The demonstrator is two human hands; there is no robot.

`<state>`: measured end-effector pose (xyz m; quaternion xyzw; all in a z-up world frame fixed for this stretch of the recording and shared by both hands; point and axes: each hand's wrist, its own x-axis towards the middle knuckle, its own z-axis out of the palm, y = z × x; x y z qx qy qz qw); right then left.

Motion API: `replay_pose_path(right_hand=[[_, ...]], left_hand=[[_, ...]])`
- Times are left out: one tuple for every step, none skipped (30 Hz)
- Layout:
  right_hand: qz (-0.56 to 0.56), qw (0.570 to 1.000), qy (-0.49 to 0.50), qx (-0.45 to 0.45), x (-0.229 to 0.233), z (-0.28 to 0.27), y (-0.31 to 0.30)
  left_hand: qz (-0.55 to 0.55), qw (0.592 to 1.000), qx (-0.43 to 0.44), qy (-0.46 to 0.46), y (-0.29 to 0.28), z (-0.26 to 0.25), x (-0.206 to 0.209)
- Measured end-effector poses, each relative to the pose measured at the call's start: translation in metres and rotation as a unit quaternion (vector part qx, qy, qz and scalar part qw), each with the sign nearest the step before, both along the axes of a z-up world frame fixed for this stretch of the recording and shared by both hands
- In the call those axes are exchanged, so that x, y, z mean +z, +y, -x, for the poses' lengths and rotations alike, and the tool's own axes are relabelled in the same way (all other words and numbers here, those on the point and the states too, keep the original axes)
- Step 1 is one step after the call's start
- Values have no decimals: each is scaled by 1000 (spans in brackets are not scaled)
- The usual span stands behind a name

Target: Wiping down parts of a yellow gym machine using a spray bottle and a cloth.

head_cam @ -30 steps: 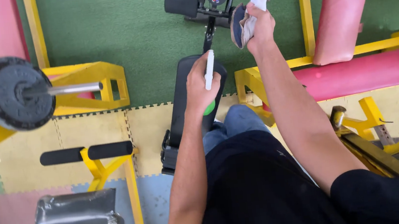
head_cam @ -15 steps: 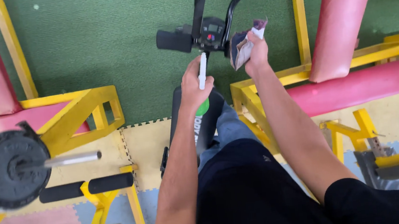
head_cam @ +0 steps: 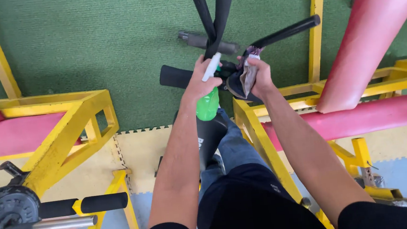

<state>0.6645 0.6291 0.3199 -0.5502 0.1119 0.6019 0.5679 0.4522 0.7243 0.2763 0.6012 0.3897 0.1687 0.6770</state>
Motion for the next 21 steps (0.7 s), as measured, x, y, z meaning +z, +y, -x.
replay_pose_path(right_hand=[[1,1000,0,3,-1,-2,5],[21,999,-7,34,0,-1,5],[40,997,-14,64,1,0,4],[42,997,-14,65,-3,1,2],[41,997,-22,68,-6,1,-1],[38,996,-31,72,-10,1,0],[37,996,-32,73,-10,2,2],[34,996,-32,72,-9,6,2],[32,996,-32,71,-8,10,1],[30,996,-33,74,-5,12,5],[29,996,-28,83,-1,15,9],[28,995,-20,97,3,21,12],[29,994,-18,105,8,30,14],[30,993,-13,113,12,39,20],[31,992,-8,122,15,49,27],[29,991,-6,133,16,60,31],[35,990,-2,138,17,71,35],[39,989,-1,143,16,82,43],[35,987,-2,154,16,93,54],[34,987,6,160,17,106,59],[33,986,14,165,17,120,64]], left_hand=[[1,1000,3,0,10,-7,13],[78,997,-6,29,16,-11,27],[154,986,-15,58,21,-15,42],[156,986,-14,58,22,-15,49],[158,984,-14,77,23,-15,56],[157,983,-14,96,27,-16,64],[156,983,-13,95,28,-14,62],[140,985,-6,98,26,-11,61],[124,987,1,101,24,-7,61],[123,987,4,100,27,-4,64],[126,985,-3,122,30,0,67],[131,980,-6,146,29,8,72],[133,980,1,147,28,17,75],[140,981,23,134,30,26,76],[148,981,44,120,32,36,78],[147,980,56,121,33,47,77],[147,978,67,130,35,58,77],[144,977,78,137,39,68,74],[142,976,90,135,43,81,62],[127,978,107,130,41,97,52],[111,978,123,125,38,114,42]])
